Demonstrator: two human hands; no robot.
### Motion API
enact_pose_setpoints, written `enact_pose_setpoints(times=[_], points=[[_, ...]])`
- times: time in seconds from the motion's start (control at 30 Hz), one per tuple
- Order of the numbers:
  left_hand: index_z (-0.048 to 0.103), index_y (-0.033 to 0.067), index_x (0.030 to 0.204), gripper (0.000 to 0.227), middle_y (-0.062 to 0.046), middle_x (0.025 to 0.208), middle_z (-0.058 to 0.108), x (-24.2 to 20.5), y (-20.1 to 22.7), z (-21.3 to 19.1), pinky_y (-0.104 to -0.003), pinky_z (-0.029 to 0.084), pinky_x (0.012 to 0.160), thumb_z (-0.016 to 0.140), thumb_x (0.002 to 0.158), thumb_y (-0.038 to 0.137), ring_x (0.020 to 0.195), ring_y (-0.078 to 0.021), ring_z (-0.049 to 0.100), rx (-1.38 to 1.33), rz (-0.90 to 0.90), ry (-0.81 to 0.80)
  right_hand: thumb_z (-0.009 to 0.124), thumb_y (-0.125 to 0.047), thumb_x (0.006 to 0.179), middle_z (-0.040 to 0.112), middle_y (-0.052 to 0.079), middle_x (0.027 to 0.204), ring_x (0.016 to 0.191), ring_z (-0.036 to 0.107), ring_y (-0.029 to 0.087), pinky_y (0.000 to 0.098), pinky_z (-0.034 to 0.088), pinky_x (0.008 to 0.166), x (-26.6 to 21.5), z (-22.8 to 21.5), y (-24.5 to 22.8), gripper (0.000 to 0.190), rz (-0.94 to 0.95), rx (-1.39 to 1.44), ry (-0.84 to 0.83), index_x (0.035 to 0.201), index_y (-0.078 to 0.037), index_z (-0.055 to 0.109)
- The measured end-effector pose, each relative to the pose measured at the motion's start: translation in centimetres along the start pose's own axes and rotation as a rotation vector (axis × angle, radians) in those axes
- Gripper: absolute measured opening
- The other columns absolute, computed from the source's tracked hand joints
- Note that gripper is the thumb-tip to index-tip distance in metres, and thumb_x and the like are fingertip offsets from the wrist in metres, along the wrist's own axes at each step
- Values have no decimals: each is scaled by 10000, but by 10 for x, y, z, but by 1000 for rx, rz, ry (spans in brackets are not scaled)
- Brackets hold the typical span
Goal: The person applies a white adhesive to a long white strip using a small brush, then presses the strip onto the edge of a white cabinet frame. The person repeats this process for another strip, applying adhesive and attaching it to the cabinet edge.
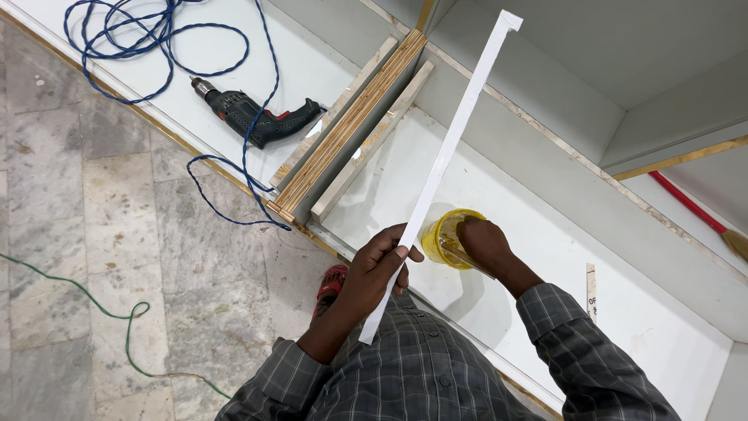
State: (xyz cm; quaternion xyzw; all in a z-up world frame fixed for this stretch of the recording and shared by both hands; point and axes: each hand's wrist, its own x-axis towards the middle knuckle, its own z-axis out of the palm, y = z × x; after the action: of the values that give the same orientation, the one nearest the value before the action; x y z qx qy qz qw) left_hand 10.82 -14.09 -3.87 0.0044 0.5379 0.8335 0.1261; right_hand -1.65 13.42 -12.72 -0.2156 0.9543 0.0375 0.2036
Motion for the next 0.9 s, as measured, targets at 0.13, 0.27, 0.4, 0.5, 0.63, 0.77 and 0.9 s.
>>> enact_pose_setpoints(times=[0.13,0.27,0.4,0.5,0.63,0.77,0.9], points=[[483,42,1479,424,-94,1083,714,7,-5,-2,-230,543,561,466,1074,164,672,-68,614,40,-8,-6,648,-186,933,733,150,1021,869,734,331,445,591,761,-6,-10,-2,181,61,63,-18,1017,-70,759],[487,50,1439,399,-101,1157,719,25,-25,-3,-266,572,625,444,1061,170,783,-109,675,60,-97,-37,662,-176,926,725,166,1007,829,744,326,432,611,708,-8,-10,-1,187,125,-48,-68,1022,-41,749],[472,45,1388,351,-100,1261,700,54,-61,-5,-340,594,842,432,1063,174,1042,-168,715,10,-106,-99,690,-164,909,719,186,999,825,744,330,425,618,684,-5,-1,3,184,107,-96,-25,1007,-13,727],[485,33,1364,326,-110,1301,671,70,-78,-4,-372,561,995,430,1075,174,1211,-177,668,18,-85,-111,716,-138,880,712,190,1008,836,741,336,424,617,690,-1,9,4,174,73,-99,18,992,-5,712],[519,34,1349,335,-99,1312,625,79,-88,-2,-374,527,1033,430,1054,166,1217,-188,621,156,-109,-71,753,-136,836,706,195,1021,846,737,344,423,618,694,4,12,2,223,15,-98,58,996,10,697],[533,28,1333,324,-119,1276,635,81,-100,-3,-365,507,1053,426,1061,169,1219,-184,608,153,-150,-95,739,-147,858,709,169,1018,844,734,340,426,612,706,1,1,-5,196,-14,-49,32,985,-3,698],[507,52,1336,311,-102,1299,627,87,-111,-4,-359,501,1078,418,1055,151,1253,-166,611,64,-185,-101,709,-149,871,722,139,1061,876,738,322,418,609,744,-1,-9,-5,200,-25,14,-2,1042,-45,721]])
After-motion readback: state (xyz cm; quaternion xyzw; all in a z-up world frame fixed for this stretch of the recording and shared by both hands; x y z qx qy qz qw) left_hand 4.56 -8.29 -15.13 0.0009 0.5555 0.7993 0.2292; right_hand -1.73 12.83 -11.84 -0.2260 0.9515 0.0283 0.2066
